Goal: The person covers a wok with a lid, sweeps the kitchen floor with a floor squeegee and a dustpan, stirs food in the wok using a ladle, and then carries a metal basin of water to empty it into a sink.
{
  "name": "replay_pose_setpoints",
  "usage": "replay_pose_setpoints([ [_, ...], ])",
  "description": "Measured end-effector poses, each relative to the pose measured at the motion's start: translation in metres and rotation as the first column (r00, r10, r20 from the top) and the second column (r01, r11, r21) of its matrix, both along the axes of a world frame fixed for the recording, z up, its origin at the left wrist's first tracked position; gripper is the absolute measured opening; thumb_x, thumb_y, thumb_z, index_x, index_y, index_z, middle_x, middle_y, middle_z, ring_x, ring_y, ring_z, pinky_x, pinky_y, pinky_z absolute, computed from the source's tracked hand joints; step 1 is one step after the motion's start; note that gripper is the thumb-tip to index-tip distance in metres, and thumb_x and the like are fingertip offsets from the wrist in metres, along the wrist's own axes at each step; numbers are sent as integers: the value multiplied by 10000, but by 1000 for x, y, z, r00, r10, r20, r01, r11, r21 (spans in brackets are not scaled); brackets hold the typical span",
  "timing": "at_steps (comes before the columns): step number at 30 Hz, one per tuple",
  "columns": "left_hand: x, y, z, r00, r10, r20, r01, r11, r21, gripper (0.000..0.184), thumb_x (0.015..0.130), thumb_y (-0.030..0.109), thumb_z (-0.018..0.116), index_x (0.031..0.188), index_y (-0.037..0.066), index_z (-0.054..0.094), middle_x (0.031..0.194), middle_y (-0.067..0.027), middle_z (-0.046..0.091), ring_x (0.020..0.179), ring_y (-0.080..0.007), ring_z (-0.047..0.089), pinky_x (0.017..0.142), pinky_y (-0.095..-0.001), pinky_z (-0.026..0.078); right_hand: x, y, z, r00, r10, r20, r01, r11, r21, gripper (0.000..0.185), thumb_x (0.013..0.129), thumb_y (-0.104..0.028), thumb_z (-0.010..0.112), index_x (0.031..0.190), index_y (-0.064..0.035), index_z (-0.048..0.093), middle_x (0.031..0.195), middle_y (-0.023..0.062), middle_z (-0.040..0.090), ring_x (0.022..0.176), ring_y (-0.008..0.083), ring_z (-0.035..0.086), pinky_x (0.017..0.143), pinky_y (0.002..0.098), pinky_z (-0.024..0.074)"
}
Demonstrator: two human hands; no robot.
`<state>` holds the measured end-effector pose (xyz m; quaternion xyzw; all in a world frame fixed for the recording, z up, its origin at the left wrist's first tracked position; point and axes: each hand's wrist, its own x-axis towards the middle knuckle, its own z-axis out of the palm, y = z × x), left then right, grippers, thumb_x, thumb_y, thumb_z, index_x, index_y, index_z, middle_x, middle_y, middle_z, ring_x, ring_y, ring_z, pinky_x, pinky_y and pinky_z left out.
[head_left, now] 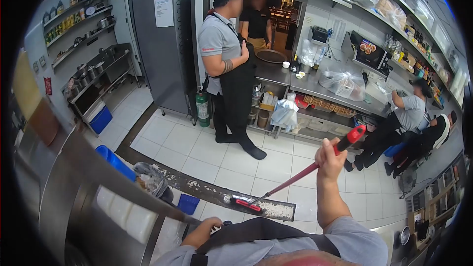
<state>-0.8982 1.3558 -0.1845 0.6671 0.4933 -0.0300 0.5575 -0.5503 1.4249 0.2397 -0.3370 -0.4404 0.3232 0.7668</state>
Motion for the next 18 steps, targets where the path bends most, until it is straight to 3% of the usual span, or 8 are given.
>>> replay_pose_setpoints([
  [1, 28, 46, -22, 922, 59, -384, -194, 926, -324, 292, 685, 176, 662, 971, 113, 654, 887, -75, 615, 781, -202, 589, 571, -374, 512, 3, 5, 4, 1000, 4, 8, -4, 1000, 28, 229, 830, -36, 556, 667, -75, 400, 457, -27, 350, 333, 70, 301, 325, 224, 245],
  [3, 26, 92, -77, 929, 305, -211, -343, 923, -177, 309, 678, 284, 651, 944, 128, 669, 903, -95, 641, 774, -223, 621, 523, -397, 512, 8, 10, 7, 1000, 20, -1, -20, 999, 39, 236, 825, -16, 540, 669, -78, 375, 465, -12, 359, 336, 76, 305, 324, 229, 254],
  [4, 32, 111, -54, 918, 318, -237, -338, 940, -45, 274, 678, 280, 640, 878, 98, 681, 852, -124, 657, 742, -250, 635, 557, -401, 519, 10, 12, 4, 1000, 20, -17, -19, 999, 49, 236, 822, -7, 533, 672, -80, 365, 469, -5, 363, 338, 79, 309, 324, 231, 258],
  [7, 41, 156, -67, 908, 276, -314, -270, 961, 64, 267, 687, 273, 609, 836, 64, 683, 820, -157, 657, 767, -284, 645, 636, -400, 522, 18, 17, -17, 996, 77, 52, -79, 996, 48, 221, 806, 21, 511, 682, -72, 354, 494, 13, 384, 367, 87, 338, 341, 237, 281],
  [9, 45, 178, -57, 902, -105, -418, 173, 977, 128, 316, 695, 280, 565, 869, 41, 677, 921, -169, 648, 856, -308, 632, 732, -395, 506, 22, 26, -41, 985, 121, 126, -113, 991, -68, 225, 776, 10, 551, 632, -60, 393, 508, 21, 421, 414, 96, 386, 394, 246, 311],
  [12, 31, 180, -81, 866, -59, -497, 197, 953, 231, 324, 697, 260, 524, 887, 51, 682, 987, -177, 630, 926, -320, 611, 810, -398, 475, 23, 46, -62, 964, 222, 149, -211, 974, -82, 235, 736, 24, 603, 620, -48, 412, 499, 31, 440, 438, 105, 391, 430, 254, 314],
  [15, 16, 176, -92, 759, -188, -623, 299, 951, 77, 343, 688, 246, 510, 905, 41, 680, 1024, -178, 621, 976, -309, 594, 848, -385, 457, 20, 65, -61, 952, 289, 105, -287, 957, -37, 235, 718, 55, 614, 627, -37, 418, 505, 40, 447, 441, 107, 390, 436, 261, 316],
  [18, -1, 164, -86, 768, -191, -611, 234, 972, -10, 350, 685, 226, 503, 929, 43, 676, 1040, -184, 615, 1004, -307, 582, 865, -373, 448, 19, 89, -66, 922, 379, 76, -379, 925, -4, 242, 714, 75, 613, 632, -33, 413, 511, 44, 452, 443, 106, 386, 434, 263, 312],
])
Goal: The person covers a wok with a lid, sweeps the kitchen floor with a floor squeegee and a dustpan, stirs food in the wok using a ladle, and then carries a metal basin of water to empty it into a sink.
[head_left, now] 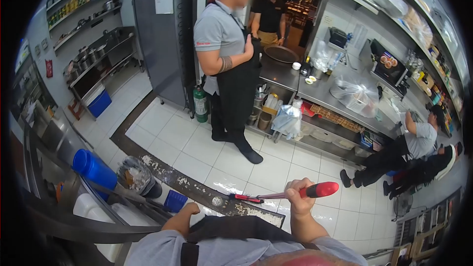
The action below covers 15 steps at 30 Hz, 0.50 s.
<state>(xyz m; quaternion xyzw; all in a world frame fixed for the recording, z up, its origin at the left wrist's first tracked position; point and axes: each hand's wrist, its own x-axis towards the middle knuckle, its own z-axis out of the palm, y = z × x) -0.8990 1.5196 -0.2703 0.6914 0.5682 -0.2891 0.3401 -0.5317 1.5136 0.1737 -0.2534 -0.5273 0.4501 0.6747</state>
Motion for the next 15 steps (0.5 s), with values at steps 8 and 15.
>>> replay_pose_setpoints([
  [8, -39, -32, -38, 980, 183, -75, -188, 980, -64, 346, 703, 285, 510, 921, 78, 681, 1017, -140, 634, 949, -293, 605, 814, -370, 469, -8, 53, -20, 994, 78, 77, -66, 987, -144, 263, 722, 81, 597, 622, -49, 392, 538, 45, 461, 485, 111, 399, 485, 262, 333],
  [15, -39, 33, -46, 948, 318, -25, -315, 921, -228, 369, 680, 282, 505, 945, 94, 680, 1042, -144, 627, 1007, -281, 585, 868, -362, 445, -50, 99, -28, 981, 72, 180, -36, 980, -197, 269, 729, 67, 599, 604, -47, 391, 543, 29, 446, 496, 104, 395, 491, 261, 336],
])
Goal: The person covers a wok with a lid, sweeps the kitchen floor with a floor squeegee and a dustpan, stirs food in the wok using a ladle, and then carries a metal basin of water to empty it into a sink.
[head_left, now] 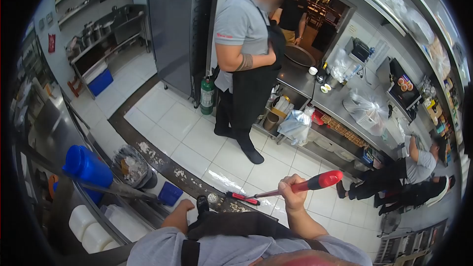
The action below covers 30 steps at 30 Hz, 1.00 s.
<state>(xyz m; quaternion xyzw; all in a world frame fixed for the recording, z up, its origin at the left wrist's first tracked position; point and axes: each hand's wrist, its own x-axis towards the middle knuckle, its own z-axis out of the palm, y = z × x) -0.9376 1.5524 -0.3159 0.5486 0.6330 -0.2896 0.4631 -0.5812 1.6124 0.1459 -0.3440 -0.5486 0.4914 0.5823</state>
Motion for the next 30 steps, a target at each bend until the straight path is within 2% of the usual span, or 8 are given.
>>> replay_pose_setpoints([
  [1, -22, 5, -55, 941, 305, 150, -308, 951, 1, 266, 766, 280, 554, 820, 40, 654, 706, -84, 629, 580, -213, 612, 530, -399, 509, -7, 5, -1, 999, 25, 46, -25, 1000, 0, 270, 729, 63, 602, 602, -46, 390, 546, 27, 443, 504, 107, 402, 493, 263, 339],
  [7, -30, 65, -34, 978, -204, -41, 197, 841, 504, 207, 579, 186, 661, 764, 102, 700, 860, -127, 661, 798, -291, 630, 701, -412, 499, -53, 46, -10, 995, 37, 96, -39, 999, 23, 194, 773, 16, 538, 680, -58, 385, 556, 34, 412, 475, 108, 392, 443, 234, 315],
  [11, -57, 51, -14, 944, 316, 91, -323, 834, 448, 269, 696, 191, 531, 825, 1, 670, 921, -209, 631, 864, -353, 612, 762, -434, 484, -76, 68, -16, 986, 71, 151, -80, 995, 60, 223, 813, -53, 512, 681, -66, 333, 488, 19, 347, 399, 79, 292, 380, 243, 218],
  [15, -97, 31, 26, 505, 857, 105, -826, 444, 348, 376, 708, 183, 531, 996, -42, 616, 1057, -249, 584, 994, -340, 579, 857, -403, 454, -96, 92, -23, 981, 86, 172, -97, 994, 53, 232, 817, -58, 513, 682, -73, 325, 480, 16, 337, 393, 76, 285, 374, 237, 208],
  [21, -148, -1, 97, 407, 844, -350, -503, 527, 686, 420, 780, 194, 528, 1167, 31, 519, 1256, -168, 476, 1110, -350, 491, 917, -387, 424, -109, 119, -31, 983, 68, 171, -81, 994, 67, 237, 825, -60, 513, 669, -73, 336, 468, 8, 327, 373, 66, 266, 350, 232, 197],
  [24, -180, -32, 28, 174, 900, -399, -440, 434, 786, 354, 804, 198, 497, 1114, 29, 526, 1200, -175, 522, 1094, -356, 510, 921, -391, 424, -111, 129, -31, 990, 32, 139, -39, 998, 52, 255, 830, -63, 516, 647, -81, 339, 454, -3, 310, 367, 69, 251, 346, 235, 198],
  [28, -214, -48, 0, 468, 823, -323, -752, 563, 344, 371, 822, 204, 480, 1146, 23, 485, 1138, -187, 560, 1070, -364, 533, 913, -397, 432, -117, 134, -30, 988, 34, 149, -43, 998, 55, 272, 835, -78, 523, 631, -97, 344, 444, -9, 317, 345, 65, 253, 347, 220, 208],
  [30, -201, -43, -11, 145, 962, -229, -832, 244, 497, 387, 820, 201, 479, 1155, 10, 506, 1093, -204, 581, 1031, -365, 561, 896, -398, 448, -119, 133, -32, 988, 32, 150, -41, 998, 55, 268, 835, -79, 525, 634, -95, 348, 444, -9, 320, 342, 64, 256, 347, 218, 210],
])
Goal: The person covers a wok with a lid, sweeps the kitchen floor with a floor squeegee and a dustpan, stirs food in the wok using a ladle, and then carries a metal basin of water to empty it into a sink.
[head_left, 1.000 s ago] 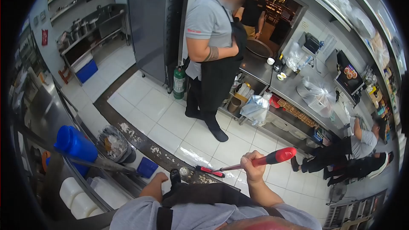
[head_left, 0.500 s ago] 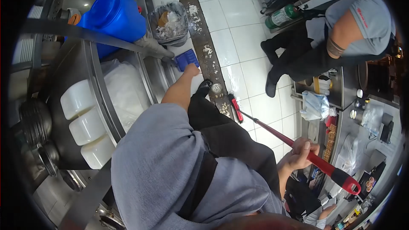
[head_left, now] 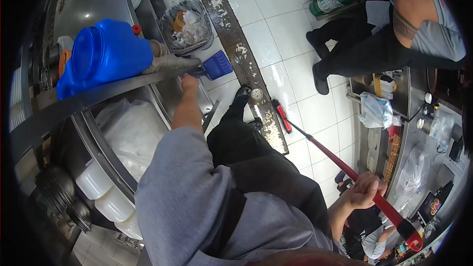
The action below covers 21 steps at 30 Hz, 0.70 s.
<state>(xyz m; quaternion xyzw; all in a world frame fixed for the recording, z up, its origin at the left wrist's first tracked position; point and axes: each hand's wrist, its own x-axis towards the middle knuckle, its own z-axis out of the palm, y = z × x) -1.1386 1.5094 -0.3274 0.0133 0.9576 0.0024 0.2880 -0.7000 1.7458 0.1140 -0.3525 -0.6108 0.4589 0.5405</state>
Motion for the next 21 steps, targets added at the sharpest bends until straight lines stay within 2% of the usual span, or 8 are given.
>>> replay_pose_setpoints([
  [4, 21, 23, -6, 1000, 21, -20, -19, 995, 94, 356, 824, 199, 462, 1097, -4, 565, 1103, -208, 578, 1008, -348, 579, 872, -395, 467, -3, -7, 1, 1000, 19, 18, -19, 1000, 7, 252, 835, -73, 524, 651, -87, 354, 448, -6, 323, 347, 61, 259, 343, 220, 211],
  [9, 41, 34, -22, 968, -226, 104, 228, 974, -5, 301, 831, 198, 463, 1018, 21, 619, 1042, -205, 609, 985, -353, 592, 838, -384, 489, 4, -18, 1, 997, 76, 16, -76, 997, 32, 198, 835, -45, 480, 678, -87, 368, 457, -8, 318, 343, 58, 243, 324, 210, 211],
  [12, 68, 35, -49, 979, -203, -28, 204, 979, 9, 289, 820, 204, 480, 997, 43, 642, 1004, -178, 630, 958, -322, 611, 815, -378, 500, 18, -29, 0, 997, 73, 0, -73, 997, 27, 210, 831, -47, 486, 669, -84, 358, 465, -7, 327, 350, 56, 244, 330, 211, 198],
  [13, 73, 27, -75, 903, -429, 10, 430, 903, -23, 276, 817, 214, 486, 965, 53, 654, 1002, -160, 635, 951, -304, 616, 809, -376, 503, 23, -33, -1, 998, 57, -2, -56, 997, 47, 217, 823, -51, 497, 666, -81, 350, 471, -5, 327, 359, 63, 251, 340, 223, 192],
  [15, 94, 45, -58, 816, -577, 35, 578, 815, -26, 254, 806, 221, 506, 920, 66, 670, 1002, -132, 641, 945, -277, 622, 802, -374, 505, 38, -44, 0, 996, 80, -27, -79, 996, 35, 212, 786, -45, 524, 665, -51, 350, 506, 42, 396, 372, 90, 317, 343, 255, 249],
  [17, 127, 64, 20, 858, -511, 48, 512, 859, 2, 224, 782, 204, 536, 893, 69, 675, 1002, -128, 642, 947, -278, 620, 802, -374, 504, 49, -57, 5, 999, 35, -41, -34, 999, 13, 213, 766, -23, 546, 654, -43, 365, 521, 48, 425, 400, 102, 341, 376, 263, 283],
  [18, 140, 68, 42, 863, -501, 66, 502, 865, 3, 207, 767, 191, 553, 878, 69, 677, 1000, -134, 641, 949, -287, 619, 804, -375, 503, 61, -59, 1, 994, 87, -66, -87, 996, -2, 219, 753, -5, 561, 648, -44, 374, 527, 46, 431, 421, 106, 350, 401, 263, 297],
  [21, 175, 59, 57, 953, -303, 17, 300, 948, 104, 218, 742, 171, 571, 891, 46, 670, 985, -168, 638, 927, -306, 625, 802, -381, 504, 81, -67, -1, 984, 153, -95, -162, 982, -99, 249, 725, 43, 600, 632, -54, 390, 538, 35, 434, 476, 109, 367, 464, 254, 316],
])
